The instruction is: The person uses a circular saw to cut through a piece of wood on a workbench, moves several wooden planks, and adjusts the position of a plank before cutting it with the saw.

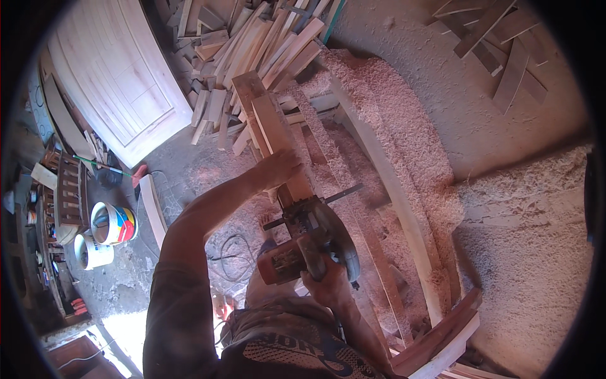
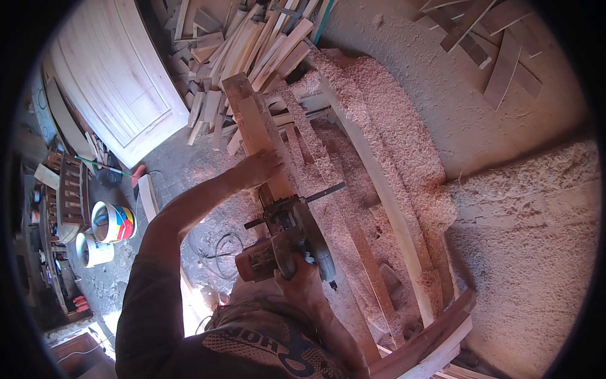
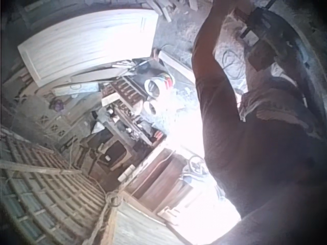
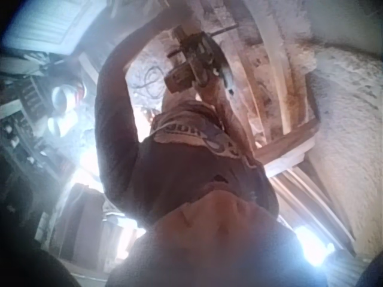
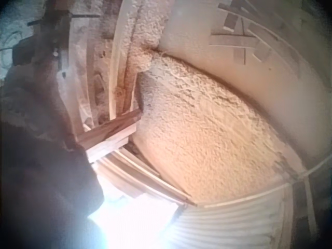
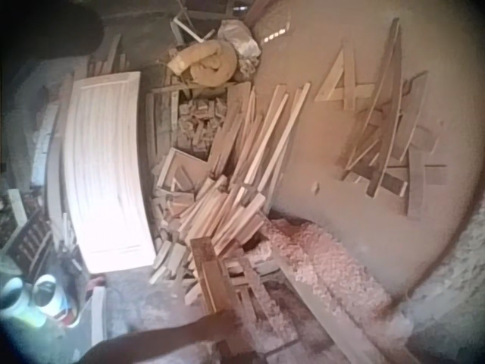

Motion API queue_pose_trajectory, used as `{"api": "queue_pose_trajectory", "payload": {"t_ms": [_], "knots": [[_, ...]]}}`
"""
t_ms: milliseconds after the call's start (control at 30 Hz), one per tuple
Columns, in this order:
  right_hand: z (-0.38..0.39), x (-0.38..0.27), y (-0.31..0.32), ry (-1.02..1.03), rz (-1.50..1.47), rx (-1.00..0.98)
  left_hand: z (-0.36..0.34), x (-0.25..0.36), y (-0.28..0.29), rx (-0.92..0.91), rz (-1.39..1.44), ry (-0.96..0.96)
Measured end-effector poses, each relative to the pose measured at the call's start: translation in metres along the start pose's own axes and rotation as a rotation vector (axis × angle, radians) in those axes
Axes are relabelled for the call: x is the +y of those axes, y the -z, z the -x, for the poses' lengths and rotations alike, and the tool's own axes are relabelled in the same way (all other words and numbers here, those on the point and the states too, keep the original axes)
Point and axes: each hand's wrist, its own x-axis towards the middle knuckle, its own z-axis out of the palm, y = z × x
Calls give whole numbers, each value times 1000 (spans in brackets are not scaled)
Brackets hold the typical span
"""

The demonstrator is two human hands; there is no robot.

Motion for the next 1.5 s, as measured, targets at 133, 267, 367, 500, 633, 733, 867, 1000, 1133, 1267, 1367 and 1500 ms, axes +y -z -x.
{"api": "queue_pose_trajectory", "payload": {"t_ms": [133,267,367,500,633,733,867,1000,1133,1267,1367,1500], "knots": [[-9,-1,-3,59,-9,23,-2,-13,-18,81,100,-67],[-21,-6,-7,87,-25,22,-7,-27,-50,194,131,-110],[-30,-9,-9,80,-20,6,-7,-33,-50,187,151,-137],[-43,-16,-10,98,-30,3,-5,-37,-48,161,178,-105],[-56,-21,-16,120,-34,29,-6,-53,-45,143,44,-37],[-66,-25,-17,125,-14,37,-8,-62,-37,144,-66,67],[-80,-36,-23,128,8,35,-5,-77,-42,178,-94,104],[-93,-42,-22,136,1,37,-5,-81,-8,15,15,37],[-106,-52,-29,151,11,28,-5,-102,-40,107,29,9],[-120,-62,-32,155,-8,7,15,-102,-58,199,129,125],[-128,-64,-30,143,13,35,32,-71,-44,306,384,485],[-142,-70,-33,177,-11,28,93,-23,-63,741,1238,1134]]}}
